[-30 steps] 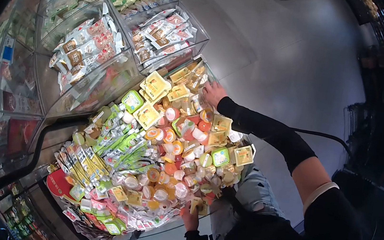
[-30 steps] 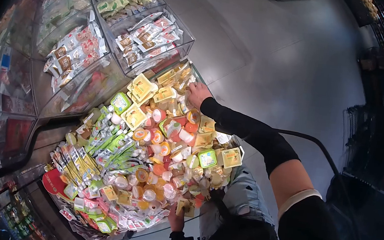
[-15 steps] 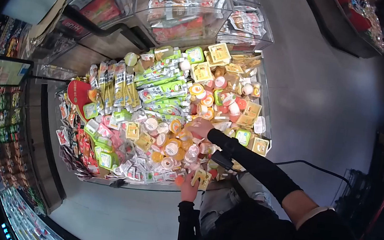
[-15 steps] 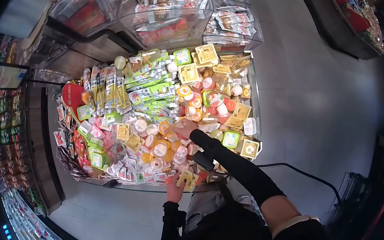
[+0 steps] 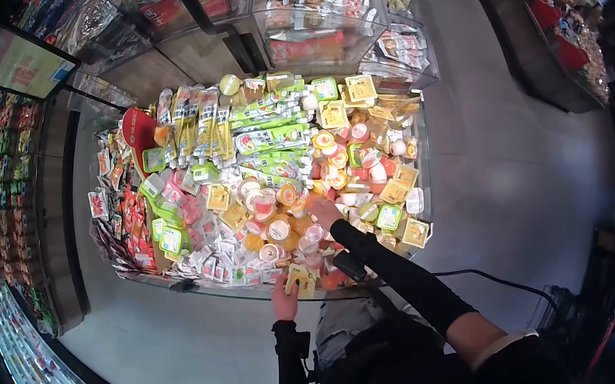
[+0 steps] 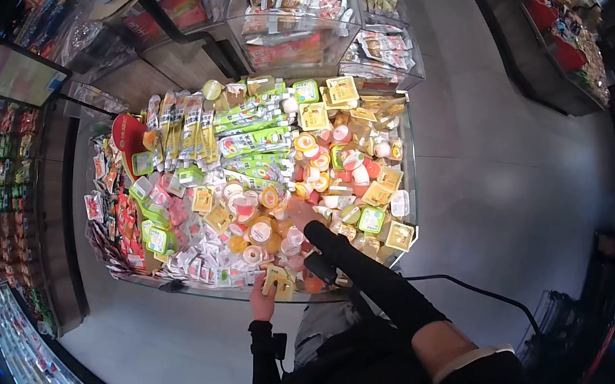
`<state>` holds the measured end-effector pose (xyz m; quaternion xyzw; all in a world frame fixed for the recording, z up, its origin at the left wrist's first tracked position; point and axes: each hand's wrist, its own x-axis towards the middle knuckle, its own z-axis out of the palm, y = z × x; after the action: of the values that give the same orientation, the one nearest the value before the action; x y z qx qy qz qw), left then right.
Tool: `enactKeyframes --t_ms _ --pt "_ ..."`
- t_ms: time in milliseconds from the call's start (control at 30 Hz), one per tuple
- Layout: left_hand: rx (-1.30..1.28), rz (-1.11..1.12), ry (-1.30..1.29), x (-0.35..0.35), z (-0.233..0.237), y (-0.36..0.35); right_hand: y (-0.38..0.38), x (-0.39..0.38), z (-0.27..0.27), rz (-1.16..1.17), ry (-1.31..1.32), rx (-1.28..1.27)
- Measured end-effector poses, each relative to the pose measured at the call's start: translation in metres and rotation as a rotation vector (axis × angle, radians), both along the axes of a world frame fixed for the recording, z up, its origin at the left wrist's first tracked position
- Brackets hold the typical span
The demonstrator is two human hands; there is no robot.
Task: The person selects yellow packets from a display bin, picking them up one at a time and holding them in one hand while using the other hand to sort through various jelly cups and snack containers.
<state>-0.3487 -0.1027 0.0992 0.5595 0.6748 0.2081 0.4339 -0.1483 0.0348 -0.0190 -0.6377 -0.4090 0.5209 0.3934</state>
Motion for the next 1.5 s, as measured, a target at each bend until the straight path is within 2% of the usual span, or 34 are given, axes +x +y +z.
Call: enactKeyframes --t_ms 33,67,100,133,200,267,333,400,467,533,600,700,733,800,833,900,1000,1067,1100,1200,1267,1333,1400,1467,1500 --pt "0.03 -0.012 -0.018 0.002 0.0 0.005 -0.019 0.014 0.051 -0.092 0.093 -0.235" --pt "0.026 -0.027 -0.031 0.003 -0.005 0.01 -0.038 0.03 0.029 -0.068 0.173 -0.323" --pt "0.075 -0.028 -0.08 0.003 -0.015 0.015 -0.063 0.043 0.012 -0.036 0.075 -0.134" --pt "0.121 -0.03 -0.13 0.005 -0.021 0.02 -0.077 0.057 0.031 0.002 0.097 -0.302" --pt "0.075 -0.034 -0.213 0.015 -0.024 0.032 -0.106 0.078 0.071 -0.122 0.345 -0.432" --pt "-0.244 0.2 -0.492 0.032 -0.003 0.049 -0.143 0.095 0.058 -0.174 0.396 -0.433" --pt "-0.252 0.097 -0.444 0.036 -0.008 0.059 -0.165 0.106 0.065 -0.218 0.449 -0.422" --pt "-0.036 -0.097 -0.336 0.045 -0.016 0.069 -0.18 0.12 0.084 -0.218 0.444 -0.43" --pt "-0.031 -0.111 -0.369 0.057 -0.005 0.071 -0.191 0.13 0.087 -0.233 0.462 -0.373" --pt "-0.069 -0.037 -0.398 0.078 0.034 0.07 -0.2 0.141 0.094 -0.254 0.396 -0.428" --pt "-0.139 -0.026 -0.448 0.074 0.013 0.063 -0.208 0.153 0.1 -0.252 0.374 -0.427" --pt "0.005 -0.197 -0.254 0.063 -0.029 0.05 -0.222 0.171 0.101 -0.239 0.39 -0.415" --pt "0.008 -0.199 -0.256 0.078 -0.01 0.049 -0.228 0.176 0.101 -0.253 0.412 -0.396" --pt "-0.156 0.044 -0.474 0.105 0.027 0.039 -0.241 0.192 0.099 -0.259 0.434 -0.379" --pt "-0.09 0.037 -0.411 0.108 0.015 0.035 -0.248 0.202 0.098 -0.222 0.401 -0.391" --pt "-0.074 0.095 -0.481 0.13 0.032 0.024 -0.264 0.225 0.09 -0.176 0.382 -0.394" --pt "-0.032 0.143 -0.604 0.165 0.042 0.011 -0.284 0.273 0.092 -0.132 0.465 -0.454" --pt "0.221 -0.008 -0.354 0.197 0.047 0.005 -0.289 0.321 0.1 -0.067 0.419 -0.454" --pt "0.035 0.138 -0.467 0.217 0.06 0.006 -0.296 0.348 0.1 -0.069 0.425 -0.434" --pt "0.108 0.113 -0.487 0.259 0.041 -0.003 -0.32 0.427 0.106 -0.194 0.42 -0.355" --pt "0.109 0.16 -0.599 0.292 0.044 0.002 -0.329 0.482 0.112 -0.294 0.348 -0.327" --pt "0.023 0.258 -0.491 0.31 0.028 0.01 -0.336 0.527 0.125 -0.378 0.289 -0.328" --pt "0.017 0.316 -0.493 0.33 0.037 0.019 -0.335 0.563 0.126 -0.428 0.231 -0.345" --pt "0.238 0.16 -0.263 0.336 0.031 0.032 -0.326 0.588 0.116 -0.391 0.193 -0.324" --pt "0.128 0.263 -0.387 0.35 0.056 0.036 -0.318 0.594 0.115 -0.372 0.154 -0.305"
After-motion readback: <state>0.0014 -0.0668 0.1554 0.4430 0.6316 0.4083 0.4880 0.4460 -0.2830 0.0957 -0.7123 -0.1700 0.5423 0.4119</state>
